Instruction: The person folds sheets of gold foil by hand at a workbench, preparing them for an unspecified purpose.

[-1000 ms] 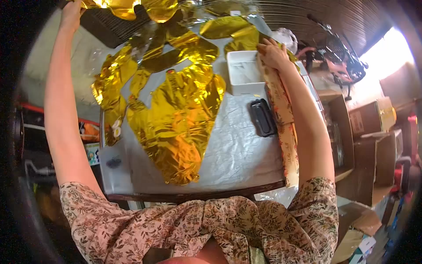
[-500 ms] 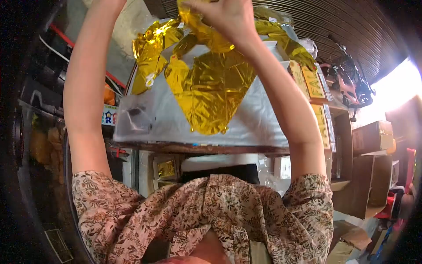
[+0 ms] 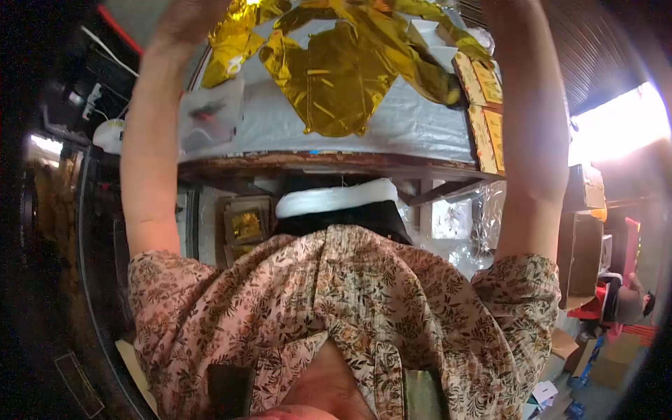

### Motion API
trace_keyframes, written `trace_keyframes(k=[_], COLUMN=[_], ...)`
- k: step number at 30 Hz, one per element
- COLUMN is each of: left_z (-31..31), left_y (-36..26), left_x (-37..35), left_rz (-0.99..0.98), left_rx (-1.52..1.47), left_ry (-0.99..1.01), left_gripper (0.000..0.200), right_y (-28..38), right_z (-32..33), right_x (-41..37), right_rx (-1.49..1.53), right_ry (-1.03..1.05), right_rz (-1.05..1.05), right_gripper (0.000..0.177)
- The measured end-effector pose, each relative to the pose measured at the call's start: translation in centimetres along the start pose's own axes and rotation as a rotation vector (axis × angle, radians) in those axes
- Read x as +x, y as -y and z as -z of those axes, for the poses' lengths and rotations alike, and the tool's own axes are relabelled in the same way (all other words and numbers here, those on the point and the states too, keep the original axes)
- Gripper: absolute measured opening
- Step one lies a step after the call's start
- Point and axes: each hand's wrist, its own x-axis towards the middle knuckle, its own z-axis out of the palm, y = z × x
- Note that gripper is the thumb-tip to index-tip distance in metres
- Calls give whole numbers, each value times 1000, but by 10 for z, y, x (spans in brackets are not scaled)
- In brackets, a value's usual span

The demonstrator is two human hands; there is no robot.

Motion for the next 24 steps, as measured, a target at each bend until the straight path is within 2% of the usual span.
trace_keyframes(k=[1,3,5,6,7,8,10,11,13,14,15,16,18,19,20,21,22,23,24], left_z=[-9,-35,-37,-33,-36,-33,-23,-14,11,23,35,37,40,41,45,54,63,66,68], left_y=[19,24,62,87,97,104,117,129,156,161,168,166,161,165,170,183,196,198,199], left_x=[-12,-41,-73,-90,-96,-95,-90,-83,-64,-49,-38,-24,5,13,21,27,33,34,38], left_rz=[-1,184,274,262,386,384,484,489,395,406,418,482,607,263,-85,-158,-236,-411,-587], left_rx=[163,-23,-122,-128,-143,-149,95,254,416,439,533,513,467,540,602,401,201,579,960], left_ry=[11,127,155,181,114,112,49,-16,-124,-85,-73,-117,-213,-293,-369,-388,-397,-408,-408], left_gripper=[121,110,61,27,35,35,39,29,28,20,35,31,24,25,26,23,21,18,16], right_y=[9,4,-8,-16,-23,-30,-56,-59,-64,-58,-60,-61,-57,-54,-60,-67,-64,-58,-65], right_z=[-4,7,20,23,19,15,43,48,54,58,59,60,79,88,113,135,131,116,95], right_x=[-3,0,5,6,5,4,12,10,13,16,15,16,6,1,-11,-24,-39,-50,-59], right_rx=[31,2,10,31,131,230,248,253,40,-103,-101,-121,-203,-242,-381,-518,-550,-582,-605], right_ry=[25,34,34,27,42,55,75,76,-31,-71,-70,-106,-39,-8,-80,-153,-163,-171,-124], right_rz=[-8,-49,-76,-85,-100,-117,-161,-169,-107,-198,-196,-100,-14,30,82,132,95,57,126], right_gripper=[13,14,14,14,14,14,15,15,14,18,18,22,33,39,41,42,41,40,37])
